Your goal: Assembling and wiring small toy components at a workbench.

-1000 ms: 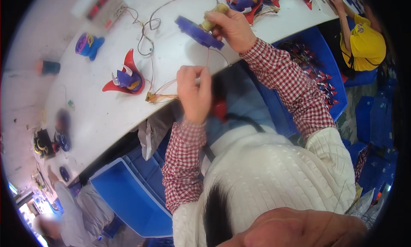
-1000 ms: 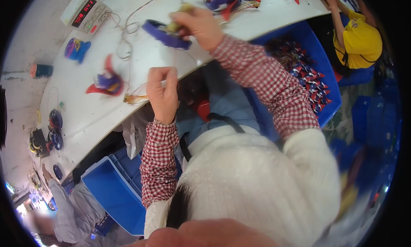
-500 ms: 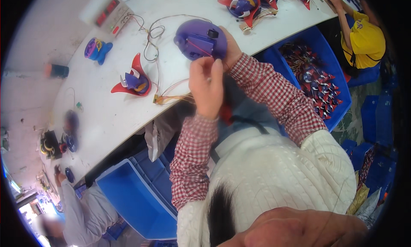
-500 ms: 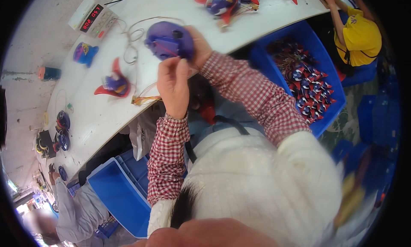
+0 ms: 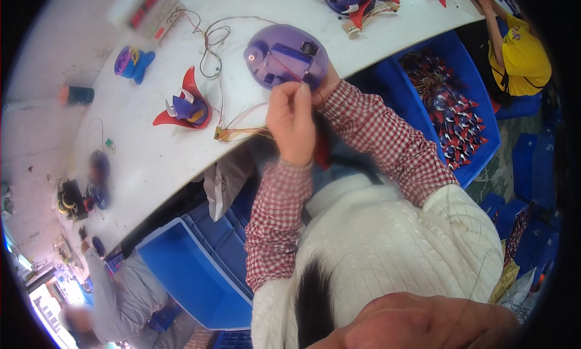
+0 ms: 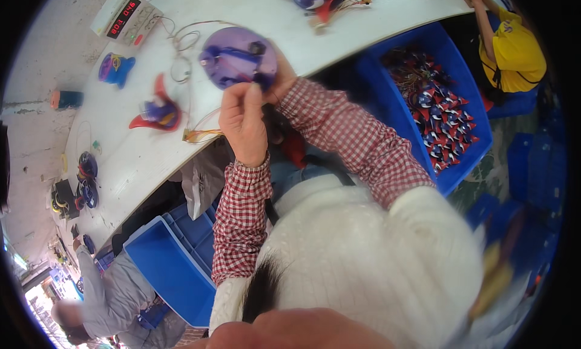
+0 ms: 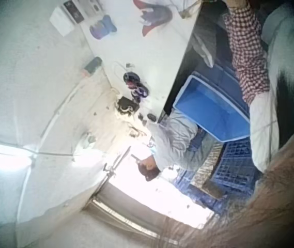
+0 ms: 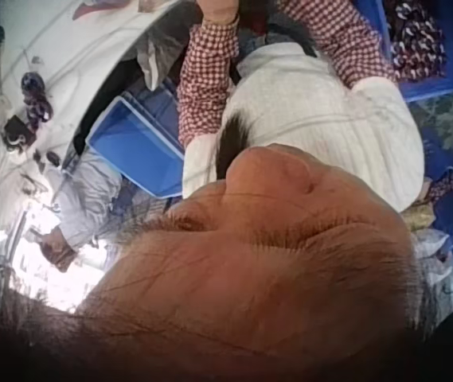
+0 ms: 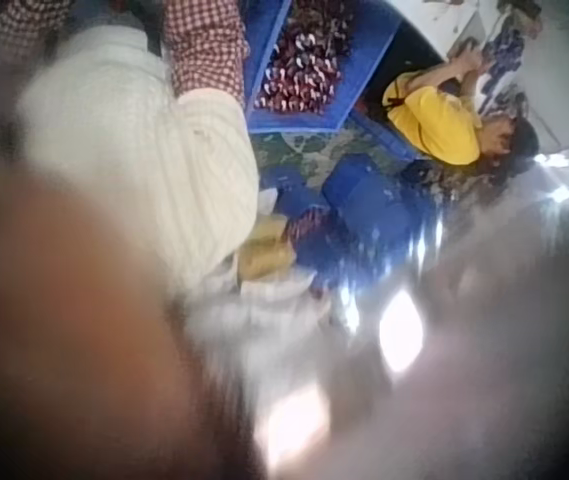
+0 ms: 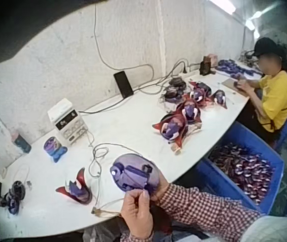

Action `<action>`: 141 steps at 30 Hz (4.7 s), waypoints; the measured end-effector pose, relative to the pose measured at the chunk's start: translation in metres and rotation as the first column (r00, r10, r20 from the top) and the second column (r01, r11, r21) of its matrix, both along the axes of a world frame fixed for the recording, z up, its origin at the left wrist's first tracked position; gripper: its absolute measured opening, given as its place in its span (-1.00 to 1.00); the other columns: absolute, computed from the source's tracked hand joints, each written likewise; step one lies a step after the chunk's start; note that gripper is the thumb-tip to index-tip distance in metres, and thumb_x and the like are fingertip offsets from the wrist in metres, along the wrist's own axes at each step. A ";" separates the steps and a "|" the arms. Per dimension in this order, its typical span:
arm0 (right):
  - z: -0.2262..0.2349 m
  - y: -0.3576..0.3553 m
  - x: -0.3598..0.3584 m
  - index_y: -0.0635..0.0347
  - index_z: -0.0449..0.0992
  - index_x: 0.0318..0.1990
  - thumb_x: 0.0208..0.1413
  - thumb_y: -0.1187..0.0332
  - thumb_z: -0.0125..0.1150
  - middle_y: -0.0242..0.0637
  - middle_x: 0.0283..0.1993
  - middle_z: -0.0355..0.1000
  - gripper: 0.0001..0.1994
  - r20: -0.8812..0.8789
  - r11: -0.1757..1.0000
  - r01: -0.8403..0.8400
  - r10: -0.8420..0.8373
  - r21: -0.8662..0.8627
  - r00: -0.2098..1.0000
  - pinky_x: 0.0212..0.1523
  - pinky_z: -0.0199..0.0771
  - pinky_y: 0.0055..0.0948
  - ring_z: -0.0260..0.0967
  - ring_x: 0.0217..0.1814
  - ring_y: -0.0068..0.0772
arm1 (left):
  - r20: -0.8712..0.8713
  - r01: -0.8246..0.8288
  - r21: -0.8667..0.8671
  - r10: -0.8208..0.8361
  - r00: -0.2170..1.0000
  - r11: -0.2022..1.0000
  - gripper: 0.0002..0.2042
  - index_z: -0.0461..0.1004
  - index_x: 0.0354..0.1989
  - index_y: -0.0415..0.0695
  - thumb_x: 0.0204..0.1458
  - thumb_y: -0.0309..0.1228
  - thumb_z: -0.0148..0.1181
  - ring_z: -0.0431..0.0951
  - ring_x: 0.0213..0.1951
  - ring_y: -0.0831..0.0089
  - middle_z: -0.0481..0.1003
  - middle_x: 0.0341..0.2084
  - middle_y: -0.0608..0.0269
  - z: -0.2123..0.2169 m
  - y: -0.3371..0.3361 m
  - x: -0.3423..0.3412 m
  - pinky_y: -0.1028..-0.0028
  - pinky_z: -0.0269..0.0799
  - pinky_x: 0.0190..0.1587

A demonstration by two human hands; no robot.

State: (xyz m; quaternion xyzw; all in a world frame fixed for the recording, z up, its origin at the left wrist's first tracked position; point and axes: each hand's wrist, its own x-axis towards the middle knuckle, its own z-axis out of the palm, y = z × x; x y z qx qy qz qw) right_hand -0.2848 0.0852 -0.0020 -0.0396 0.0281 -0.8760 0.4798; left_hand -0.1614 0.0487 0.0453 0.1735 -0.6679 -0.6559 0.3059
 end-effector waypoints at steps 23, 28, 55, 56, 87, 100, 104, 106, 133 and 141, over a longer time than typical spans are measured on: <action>0.028 -0.001 0.015 0.30 0.29 0.07 0.21 0.35 -0.08 -0.06 -0.06 0.44 -0.68 0.346 0.959 -0.025 0.126 -0.283 0.930 -0.08 0.57 -0.26 0.49 -0.15 -0.26 | -0.075 -0.168 -0.299 0.152 0.985 0.939 -0.40 0.14 0.17 -0.21 -0.08 -0.49 0.24 0.37 -0.15 0.32 0.32 -0.09 0.03 0.046 -0.052 0.001 0.46 0.34 -0.10; 0.021 -0.016 0.015 0.36 0.30 0.05 0.22 0.35 -0.10 -0.01 -0.07 0.44 -0.68 0.212 0.966 -0.091 0.145 -0.242 0.967 -0.07 0.57 -0.22 0.51 -0.15 -0.21 | -0.013 0.337 -0.112 -0.341 0.940 0.935 -0.34 0.14 0.19 -0.24 -0.12 -0.45 0.30 0.39 -0.08 0.27 0.34 -0.05 0.00 0.054 -0.069 -0.019 0.43 0.31 -0.01; 0.052 0.015 0.001 0.26 0.40 -0.07 0.06 0.37 0.21 -0.21 -0.27 0.44 -0.71 -0.938 0.453 0.822 0.181 0.345 0.295 -0.24 0.46 -0.56 0.39 -0.31 -0.41 | -0.037 0.004 0.138 0.001 0.999 0.990 -0.67 0.39 -0.10 -0.27 -0.01 -0.37 0.22 0.46 -0.23 0.44 0.48 -0.25 0.14 0.031 -0.086 -0.071 0.57 0.35 -0.10; 0.049 0.011 0.001 0.25 0.41 -0.08 0.05 0.37 0.22 -0.21 -0.29 0.44 -0.72 -0.945 0.422 0.847 0.189 0.323 0.266 -0.25 0.44 -0.57 0.37 -0.32 -0.41 | -0.032 0.008 0.130 -0.004 0.999 0.991 -0.67 0.39 -0.11 -0.27 -0.01 -0.37 0.22 0.46 -0.24 0.44 0.48 -0.26 0.14 0.030 -0.084 -0.072 0.57 0.35 -0.10; 0.025 0.010 -0.017 0.19 0.42 -0.36 0.06 0.52 0.07 -0.36 -0.52 0.30 -0.98 -0.216 0.940 0.175 -0.113 0.293 0.970 -0.54 0.18 -0.72 0.15 -0.54 -0.59 | 0.047 -0.023 0.370 0.006 0.999 0.929 -0.68 0.37 -0.15 -0.36 -0.06 -0.45 0.24 0.48 -0.29 0.41 0.47 -0.29 0.11 0.047 -0.100 -0.085 0.56 0.40 -0.17; 0.012 0.011 -0.016 0.24 0.45 -0.32 0.01 0.51 0.14 -0.25 -0.43 0.39 -0.93 -0.224 0.949 0.172 -0.114 0.262 0.968 -0.43 0.32 -0.64 0.29 -0.44 -0.50 | -0.005 -0.064 0.300 0.068 0.998 0.952 -0.66 0.37 -0.09 -0.31 -0.02 -0.40 0.21 0.53 -0.29 0.40 0.49 -0.23 0.09 0.042 -0.100 -0.084 0.66 0.45 -0.25; 0.013 0.008 -0.013 0.23 0.44 -0.30 0.02 0.50 0.15 -0.25 -0.40 0.40 -0.92 -0.235 0.961 0.162 -0.108 0.225 0.966 -0.38 0.32 -0.62 0.30 -0.43 -0.49 | -0.011 -0.119 0.321 0.129 0.992 0.940 -0.63 0.35 -0.07 -0.31 -0.03 -0.38 0.21 0.53 -0.27 0.40 0.47 -0.22 0.09 0.042 -0.096 -0.084 0.66 0.44 -0.24; 0.011 0.007 -0.013 0.23 0.45 -0.30 0.03 0.50 0.15 -0.24 -0.39 0.41 -0.93 -0.265 0.967 0.163 -0.108 0.196 0.958 -0.37 0.33 -0.62 0.30 -0.42 -0.49 | -0.033 -0.124 0.286 0.139 0.990 0.950 -0.65 0.37 -0.08 -0.29 -0.03 -0.39 0.21 0.53 -0.28 0.42 0.49 -0.23 0.11 0.042 -0.099 -0.083 0.66 0.43 -0.26; 0.014 0.025 -0.010 0.29 0.54 -0.34 0.08 0.44 0.09 -0.30 -0.36 0.48 -0.87 -0.862 0.754 0.611 -0.124 0.240 0.491 -0.32 0.40 -0.68 0.36 -0.40 -0.58 | -0.125 0.225 0.328 -0.194 0.973 0.917 -0.61 0.34 -0.03 -0.29 -0.08 -0.53 0.25 0.49 -0.26 0.41 0.47 -0.22 0.10 0.003 -0.121 -0.089 0.59 0.39 -0.14; 0.034 0.043 -0.002 0.27 0.50 -0.21 0.20 0.36 0.01 -0.29 -0.31 0.43 -0.81 -0.634 0.710 0.454 -0.013 0.538 0.773 -0.22 0.43 -0.62 0.37 -0.33 -0.51 | -0.205 0.255 0.469 -0.177 0.963 0.845 -0.59 0.31 0.01 -0.27 -0.06 -0.58 0.20 0.45 -0.18 0.36 0.42 -0.18 0.09 0.002 -0.117 -0.076 0.50 0.39 -0.08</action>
